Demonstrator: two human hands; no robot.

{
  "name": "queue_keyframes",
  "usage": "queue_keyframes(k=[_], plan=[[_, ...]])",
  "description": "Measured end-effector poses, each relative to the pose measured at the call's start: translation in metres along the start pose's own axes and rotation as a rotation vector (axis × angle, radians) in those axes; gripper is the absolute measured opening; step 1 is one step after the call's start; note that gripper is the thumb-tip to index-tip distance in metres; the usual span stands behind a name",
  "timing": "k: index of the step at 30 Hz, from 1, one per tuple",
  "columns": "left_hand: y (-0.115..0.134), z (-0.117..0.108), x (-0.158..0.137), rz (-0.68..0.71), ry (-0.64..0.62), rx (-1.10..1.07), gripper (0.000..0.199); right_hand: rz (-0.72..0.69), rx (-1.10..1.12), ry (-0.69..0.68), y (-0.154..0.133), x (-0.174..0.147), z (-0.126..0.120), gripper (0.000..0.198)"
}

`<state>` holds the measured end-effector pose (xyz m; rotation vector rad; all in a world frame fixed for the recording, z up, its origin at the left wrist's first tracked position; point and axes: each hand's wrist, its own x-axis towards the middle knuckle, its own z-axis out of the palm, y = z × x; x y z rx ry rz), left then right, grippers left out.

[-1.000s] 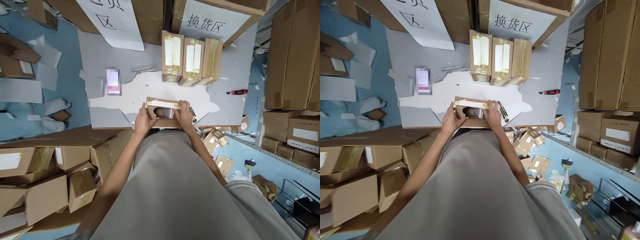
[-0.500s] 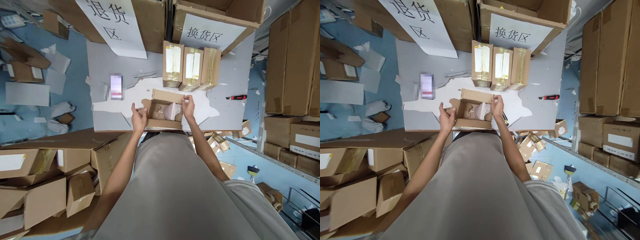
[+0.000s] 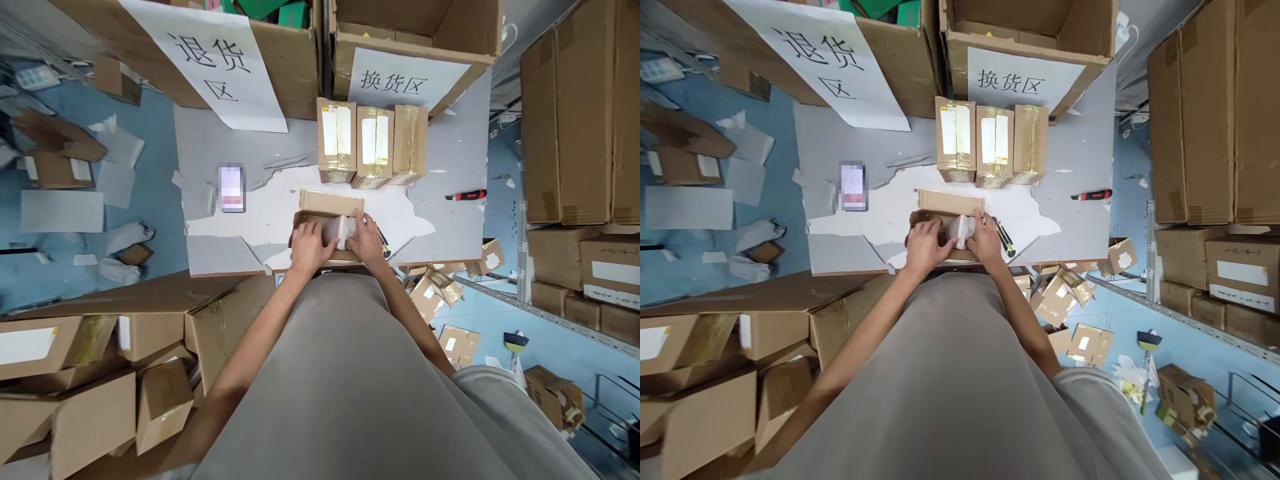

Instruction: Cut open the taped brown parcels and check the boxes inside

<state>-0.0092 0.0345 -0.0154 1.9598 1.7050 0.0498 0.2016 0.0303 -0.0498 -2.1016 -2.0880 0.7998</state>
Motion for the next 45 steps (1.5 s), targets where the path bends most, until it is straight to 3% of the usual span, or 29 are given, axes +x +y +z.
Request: queue_keyframes(k=[4,10,16,21,26,30,33,36,40,43,45], plan=[[0.032,0.006,0.013,-0.043,-0.13,0.086,0.047,0.054,-0.086,0.008,-0.019,-0.007,-0.001,0.099],[0.022,-0.002,0.016,-0.186,-0.207,0.071,0.034,0.106,-0.059,-0.005,-0.035,-0.006,0.005,0.104],[0.003,-0.022,-0.001,-0.165,-0.084,0.05,0.027,0.113,-0.006,0.026,-0.036,-0.006,0.005,0.101],[-0.017,-0.04,-0.02,-0.219,0.002,-0.044,0.03,0.14,0.114,-0.009,-0.006,-0.016,-0.004,0.087],[-0.027,-0.052,-0.031,-0.325,0.11,-0.303,0.034,0.192,0.292,0.024,0.026,-0.02,-0.009,0.066],[-0.023,-0.066,-0.031,-0.323,0.18,-0.685,0.034,0.225,0.465,0.112,0.027,-0.012,-0.014,0.051],[-0.014,-0.082,-0.027,-0.287,0.183,-1.016,0.038,0.226,0.614,0.238,0.015,-0.007,-0.033,0.051],[-0.004,-0.099,-0.023,-0.28,0.188,-1.192,0.046,0.164,0.794,0.334,-0.003,-0.009,-0.065,0.064],[0.009,-0.114,-0.022,-0.298,0.172,-1.301,0.054,0.026,1.012,0.166,-0.031,-0.015,-0.109,0.076],[0.014,-0.119,-0.022,-0.308,0.128,-1.388,0.057,-0.058,1.006,0.097,-0.052,-0.019,-0.128,0.082],[0.015,-0.123,-0.023,-0.303,0.118,-1.419,0.059,-0.06,0.851,0.237,-0.063,-0.026,-0.137,0.079]])
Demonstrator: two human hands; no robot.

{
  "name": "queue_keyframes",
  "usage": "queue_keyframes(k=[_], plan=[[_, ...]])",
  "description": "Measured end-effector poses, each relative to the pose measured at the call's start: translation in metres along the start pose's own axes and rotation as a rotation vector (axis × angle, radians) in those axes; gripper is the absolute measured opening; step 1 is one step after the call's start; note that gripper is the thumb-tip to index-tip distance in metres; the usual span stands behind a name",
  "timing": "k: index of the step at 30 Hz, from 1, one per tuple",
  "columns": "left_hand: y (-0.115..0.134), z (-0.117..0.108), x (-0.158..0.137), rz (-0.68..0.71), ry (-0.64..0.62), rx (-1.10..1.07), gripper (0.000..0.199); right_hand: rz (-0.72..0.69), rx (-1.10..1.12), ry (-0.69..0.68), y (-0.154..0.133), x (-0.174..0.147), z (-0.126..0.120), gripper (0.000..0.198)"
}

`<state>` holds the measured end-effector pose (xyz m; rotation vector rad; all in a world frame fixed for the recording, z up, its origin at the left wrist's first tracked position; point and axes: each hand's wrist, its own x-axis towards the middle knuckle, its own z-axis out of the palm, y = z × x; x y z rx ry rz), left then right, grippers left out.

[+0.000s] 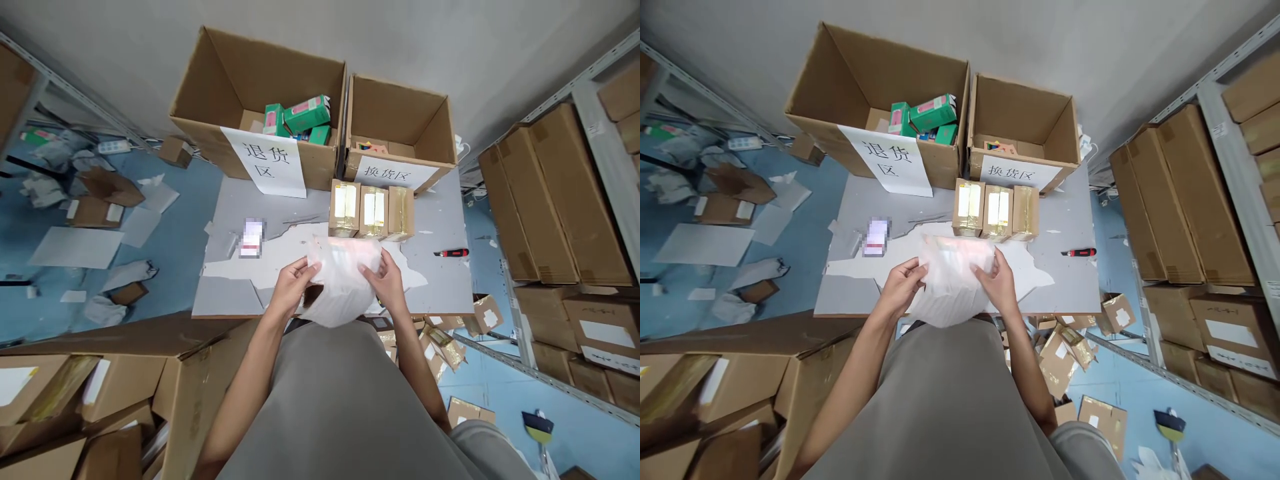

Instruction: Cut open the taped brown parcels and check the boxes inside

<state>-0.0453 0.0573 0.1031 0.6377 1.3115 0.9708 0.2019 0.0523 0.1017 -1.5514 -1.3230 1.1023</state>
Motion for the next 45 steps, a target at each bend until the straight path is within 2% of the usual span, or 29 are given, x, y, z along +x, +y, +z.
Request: queue_keyframes(k=[2,3,4,6,8,10,12,15,17,19,21,24,27,31,35,38,41,43,45], plan=[[0.004,-0.001,-0.001,0.025,0.006,0.008,0.059,-0.124,-0.21,0.126,-0.013,-0.009,-0.001,0.078],[0.006,-0.002,-0.001,0.045,0.008,0.025,0.058,-0.196,-0.299,0.123,-0.018,-0.014,-0.001,0.081],[0.007,-0.002,-0.001,0.066,0.009,0.044,0.057,-0.268,-0.371,0.061,-0.022,-0.019,-0.001,0.088],[0.011,-0.003,-0.001,0.096,0.002,0.073,0.057,-0.386,-0.494,-0.146,-0.027,-0.027,0.001,0.099],[0.014,-0.002,0.0,0.099,-0.016,0.076,0.059,-0.443,-0.623,-0.289,-0.025,-0.031,0.006,0.092],[0.015,-0.001,0.0,0.083,-0.037,0.06,0.063,-0.44,-0.721,-0.308,-0.019,-0.031,0.011,0.075],[0.016,0.001,0.0,0.075,-0.059,0.035,0.066,-0.416,-0.73,-0.291,-0.013,-0.03,0.014,0.066],[0.013,0.005,-0.002,0.083,-0.135,-0.046,0.073,-0.357,-0.588,-0.222,-0.011,-0.032,0.019,0.054],[0.006,0.008,-0.006,0.083,-0.172,-0.088,0.077,-0.262,-0.445,-0.131,-0.014,-0.033,0.024,0.044],[-0.003,0.011,-0.008,0.094,-0.145,-0.069,0.074,-0.13,-0.281,-0.033,-0.018,-0.034,0.031,0.04],[-0.012,0.011,-0.008,0.117,-0.074,-0.037,0.077,-0.017,-0.112,0.002,-0.023,-0.034,0.036,0.045],[-0.024,0.002,-0.003,0.1,-0.013,-0.064,0.082,0.077,0.066,-0.047,-0.026,-0.032,0.037,0.056],[-0.03,-0.015,0.002,0.047,-0.025,-0.139,0.08,0.152,0.166,-0.085,-0.027,-0.03,0.031,0.061],[-0.036,-0.032,0.002,-0.058,-0.086,-0.299,0.078,0.25,0.299,-0.128,-0.025,-0.026,0.024,0.058],[-0.042,-0.032,-0.003,-0.139,-0.199,-0.481,0.067,0.269,0.304,-0.189,-0.012,-0.019,0.027,0.056],[-0.041,-0.029,-0.006,-0.172,-0.235,-0.579,0.057,0.133,0.155,-0.098,-0.005,-0.018,0.028,0.051],[-0.035,-0.03,-0.006,-0.202,-0.207,-0.551,0.056,-0.17,-0.145,0.09,-0.018,-0.024,0.018,0.043],[-0.029,-0.032,-0.004,-0.227,-0.208,-0.478,0.059,-0.389,-0.361,0.065,-0.036,-0.028,0.01,0.045],[-0.021,-0.033,-0.002,-0.249,-0.239,-0.388,0.059,-0.552,-0.536,-0.082,-0.053,-0.028,0.003,0.048]])
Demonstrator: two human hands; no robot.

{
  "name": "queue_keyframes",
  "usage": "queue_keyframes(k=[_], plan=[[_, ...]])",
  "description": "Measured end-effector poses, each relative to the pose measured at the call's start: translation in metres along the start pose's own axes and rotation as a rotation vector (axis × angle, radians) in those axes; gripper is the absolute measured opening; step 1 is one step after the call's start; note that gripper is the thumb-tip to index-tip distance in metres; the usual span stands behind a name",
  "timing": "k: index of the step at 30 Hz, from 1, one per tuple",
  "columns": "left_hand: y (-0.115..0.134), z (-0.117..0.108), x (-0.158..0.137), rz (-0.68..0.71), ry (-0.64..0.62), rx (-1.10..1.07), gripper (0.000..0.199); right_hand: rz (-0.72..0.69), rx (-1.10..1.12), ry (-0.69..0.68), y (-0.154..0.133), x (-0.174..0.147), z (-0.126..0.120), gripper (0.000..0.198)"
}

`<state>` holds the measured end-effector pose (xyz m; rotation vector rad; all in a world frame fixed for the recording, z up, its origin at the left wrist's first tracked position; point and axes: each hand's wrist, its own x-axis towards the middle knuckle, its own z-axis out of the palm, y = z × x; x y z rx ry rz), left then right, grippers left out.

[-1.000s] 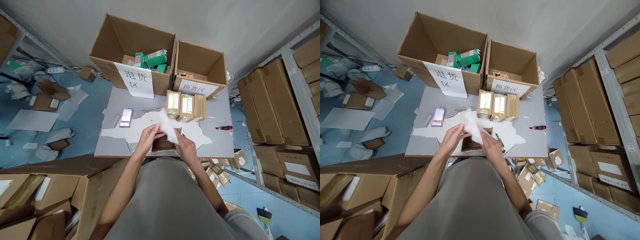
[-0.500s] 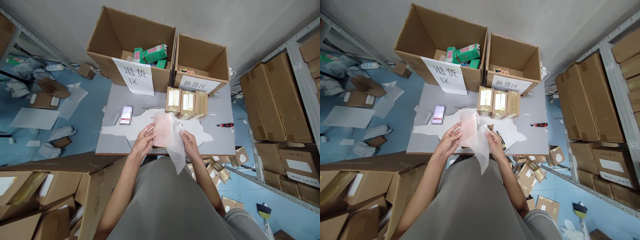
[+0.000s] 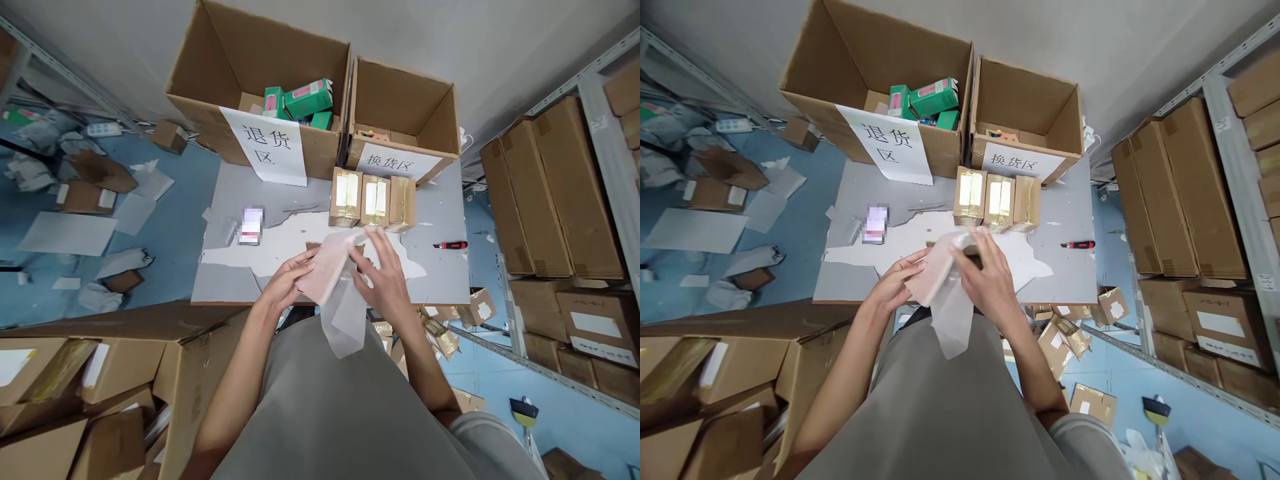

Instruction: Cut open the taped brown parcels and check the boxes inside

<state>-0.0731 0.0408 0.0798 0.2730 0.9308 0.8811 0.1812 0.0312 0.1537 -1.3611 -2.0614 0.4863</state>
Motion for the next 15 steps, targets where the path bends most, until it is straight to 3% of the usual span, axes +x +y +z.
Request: queue_keyframes(k=[3,5,8,11,13,15], plan=[[0.012,0.004,0.0,-0.015,-0.054,0.142,0.055,-0.153,-0.051,-0.215,-0.004,0.009,-0.006,0.038],[0.018,0.007,-0.001,0.019,-0.089,0.16,0.061,-0.118,-0.009,-0.251,0.0,0.012,0.0,0.032],[0.023,0.004,-0.003,0.1,-0.112,0.137,0.084,0.14,0.083,-0.093,0.01,0.01,0.012,0.029],[0.024,-0.006,-0.002,0.157,-0.04,0.322,0.099,0.446,0.246,0.114,0.02,0.007,0.022,0.045],[0.023,-0.015,0.004,0.175,0.047,0.431,0.099,0.582,0.414,0.184,0.026,0.006,0.024,0.054],[0.023,-0.024,0.014,0.247,0.167,0.456,0.082,0.663,0.576,0.21,0.032,0.005,0.025,0.059]])
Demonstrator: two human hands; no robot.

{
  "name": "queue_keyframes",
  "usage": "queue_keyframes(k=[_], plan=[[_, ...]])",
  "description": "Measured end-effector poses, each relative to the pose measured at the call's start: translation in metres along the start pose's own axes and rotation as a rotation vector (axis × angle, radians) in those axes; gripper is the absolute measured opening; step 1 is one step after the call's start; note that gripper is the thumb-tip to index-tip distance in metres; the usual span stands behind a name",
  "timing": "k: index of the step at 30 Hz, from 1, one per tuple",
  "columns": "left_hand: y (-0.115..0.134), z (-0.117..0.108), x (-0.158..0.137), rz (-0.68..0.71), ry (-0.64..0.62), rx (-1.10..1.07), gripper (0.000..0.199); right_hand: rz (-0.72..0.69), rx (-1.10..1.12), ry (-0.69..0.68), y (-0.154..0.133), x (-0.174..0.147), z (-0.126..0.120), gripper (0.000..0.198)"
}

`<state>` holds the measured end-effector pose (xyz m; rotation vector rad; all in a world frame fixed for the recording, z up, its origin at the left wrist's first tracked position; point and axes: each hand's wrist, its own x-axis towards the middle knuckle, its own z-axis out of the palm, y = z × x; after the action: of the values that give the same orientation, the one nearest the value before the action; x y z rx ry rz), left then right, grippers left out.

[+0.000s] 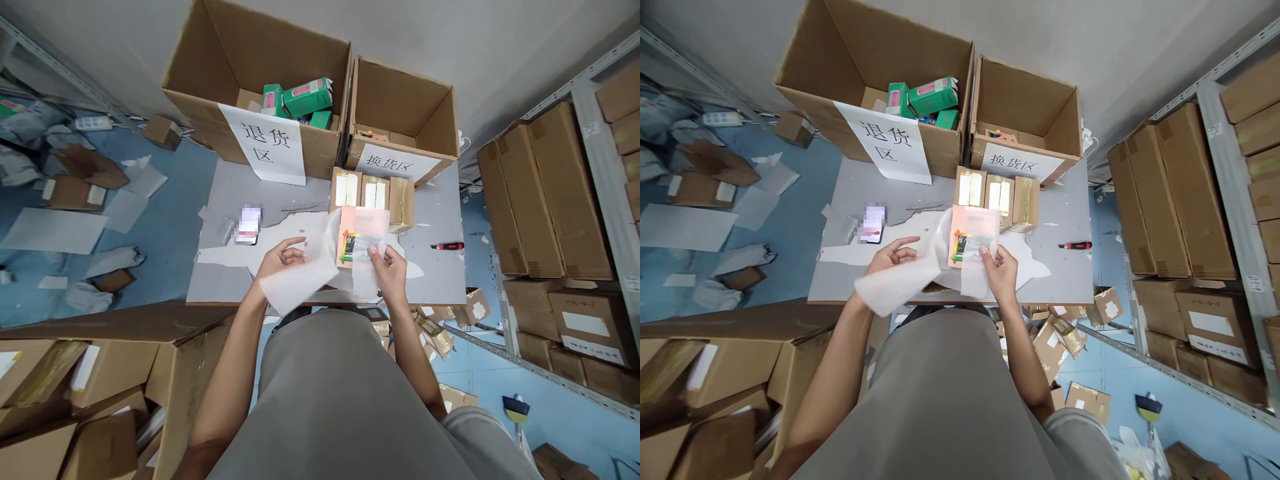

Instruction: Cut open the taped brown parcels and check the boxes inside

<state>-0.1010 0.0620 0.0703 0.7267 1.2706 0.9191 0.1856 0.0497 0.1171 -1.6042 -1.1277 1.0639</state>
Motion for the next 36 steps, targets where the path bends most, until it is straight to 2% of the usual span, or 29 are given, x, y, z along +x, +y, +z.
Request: queue_keyframes(k=[3,5,8,11,14,19,21,24,27,31,36], plan=[[-0.006,-0.008,0.014,0.149,0.266,0.027,0.052,0.115,0.164,-0.027,0.006,0.002,-0.005,0.058],[-0.006,-0.011,0.019,0.253,0.378,0.086,0.036,0.179,0.25,-0.048,0.01,0.002,-0.008,0.056],[-0.004,-0.016,0.021,0.39,0.445,0.282,0.011,0.232,0.324,-0.068,0.013,0.002,-0.01,0.056],[0.0,-0.017,0.022,0.447,0.486,0.445,0.012,0.251,0.349,-0.105,0.015,0.003,-0.01,0.057],[0.005,-0.009,0.019,0.376,0.395,0.378,0.013,0.261,0.377,-0.141,0.015,0.005,-0.008,0.06],[0.016,0.03,-0.002,0.175,-0.063,0.083,0.038,0.262,0.387,-0.203,0.019,0.003,0.004,0.07],[0.017,0.049,-0.011,0.125,-0.161,0.018,0.05,0.262,0.377,-0.239,0.021,0.0,0.008,0.069],[0.015,0.072,-0.018,0.039,-0.153,-0.059,0.057,0.234,0.325,-0.267,0.023,-0.006,0.009,0.066],[0.011,0.082,-0.019,-0.079,-0.168,-0.195,0.06,0.17,0.227,-0.227,0.024,-0.008,0.005,0.07],[0.009,0.082,-0.018,-0.143,-0.24,-0.344,0.058,0.168,0.198,-0.244,0.021,-0.008,-0.003,0.079],[0.011,0.071,-0.019,-0.169,-0.192,-0.37,0.06,0.244,0.346,-0.36,0.015,-0.012,-0.012,0.072]])
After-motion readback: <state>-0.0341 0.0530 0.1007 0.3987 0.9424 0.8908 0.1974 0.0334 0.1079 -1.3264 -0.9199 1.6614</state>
